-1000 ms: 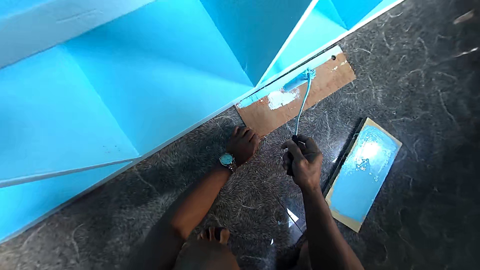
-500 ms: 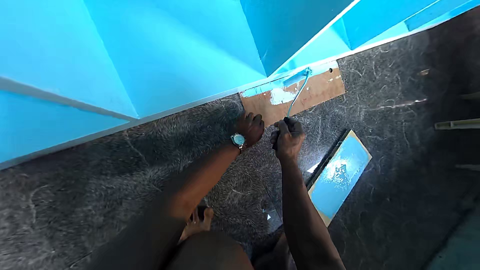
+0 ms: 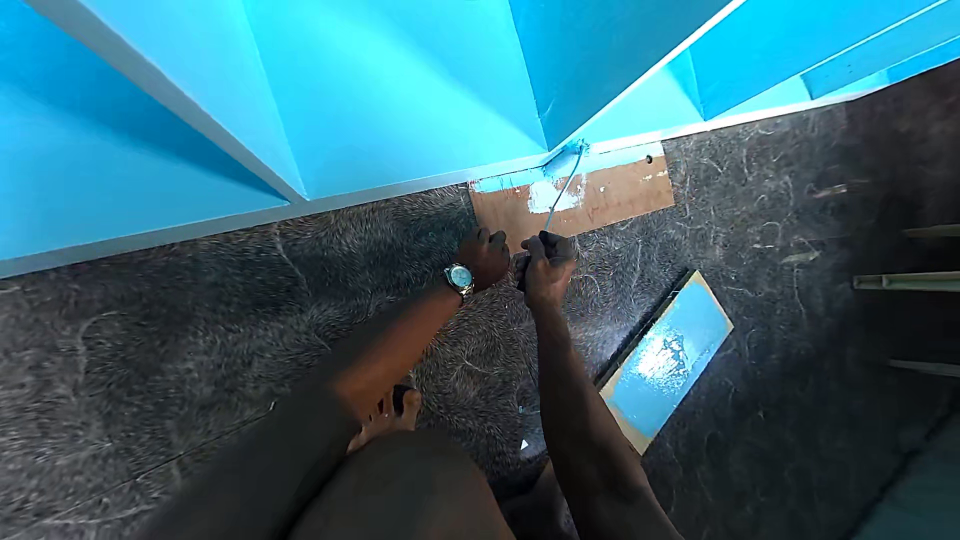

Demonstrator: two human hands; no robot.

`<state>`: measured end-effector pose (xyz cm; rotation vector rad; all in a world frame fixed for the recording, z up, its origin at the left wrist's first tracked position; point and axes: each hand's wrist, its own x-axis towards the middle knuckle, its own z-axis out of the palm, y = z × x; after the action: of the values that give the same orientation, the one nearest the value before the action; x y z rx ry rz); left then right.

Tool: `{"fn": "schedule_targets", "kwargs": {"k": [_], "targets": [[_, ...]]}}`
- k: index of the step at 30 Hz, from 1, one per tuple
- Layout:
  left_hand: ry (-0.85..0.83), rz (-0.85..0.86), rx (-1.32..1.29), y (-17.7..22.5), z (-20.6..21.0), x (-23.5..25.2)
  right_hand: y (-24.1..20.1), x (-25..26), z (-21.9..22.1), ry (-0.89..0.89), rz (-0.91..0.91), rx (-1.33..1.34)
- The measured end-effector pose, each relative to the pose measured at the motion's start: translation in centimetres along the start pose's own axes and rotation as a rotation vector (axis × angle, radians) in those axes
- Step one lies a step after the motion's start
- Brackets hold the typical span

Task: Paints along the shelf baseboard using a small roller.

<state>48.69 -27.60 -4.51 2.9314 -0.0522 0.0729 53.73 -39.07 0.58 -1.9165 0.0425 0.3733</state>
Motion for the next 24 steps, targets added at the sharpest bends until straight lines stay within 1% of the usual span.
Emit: {"fn": "schedule_targets", "kwargs": {"k": [2, 5, 7, 11, 15, 18, 21, 24], "targets": [[-0.024, -0.025, -0.057, -0.3, -0.2, -0.5, 0.4, -1.1, 1.2, 0.005, -0.017, -0.043], [0.066, -0.014, -0.079, -1.0, 0.2, -1.3, -0.1, -2.9, 1.6, -0.027, 0.028, -0.123], [0.108, 0.009, -0.050, -1.3, 0.3, -1.8, -1.0, -3.6, 0.7, -0.088, 0.073, -0.156], [0.131, 0.031, 0.002, -1.6, 0.5, -1.9, -0.9, -3.0, -0.4, -0.080, 0.066, -0.122], [0.220, 0.037, -0.116, -2.2, 0.5, -2.4, -0.6, -4.9, 0.7, -0.132, 0.027, -0.091], [0.223, 0.048, -0.084, -2.4, 0.9, -2.7, -0.4, -4.5, -0.2, -0.144, 0.016, -0.125], [0.183, 0.042, -0.043, -2.5, 0.9, -2.9, -0.4, -3.7, -0.7, -0.099, 0.012, -0.154], [0.235, 0.040, -0.047, -2.7, 1.1, -3.0, 0.1, -4.7, 0.2, -0.123, 0.008, -0.188]]}}
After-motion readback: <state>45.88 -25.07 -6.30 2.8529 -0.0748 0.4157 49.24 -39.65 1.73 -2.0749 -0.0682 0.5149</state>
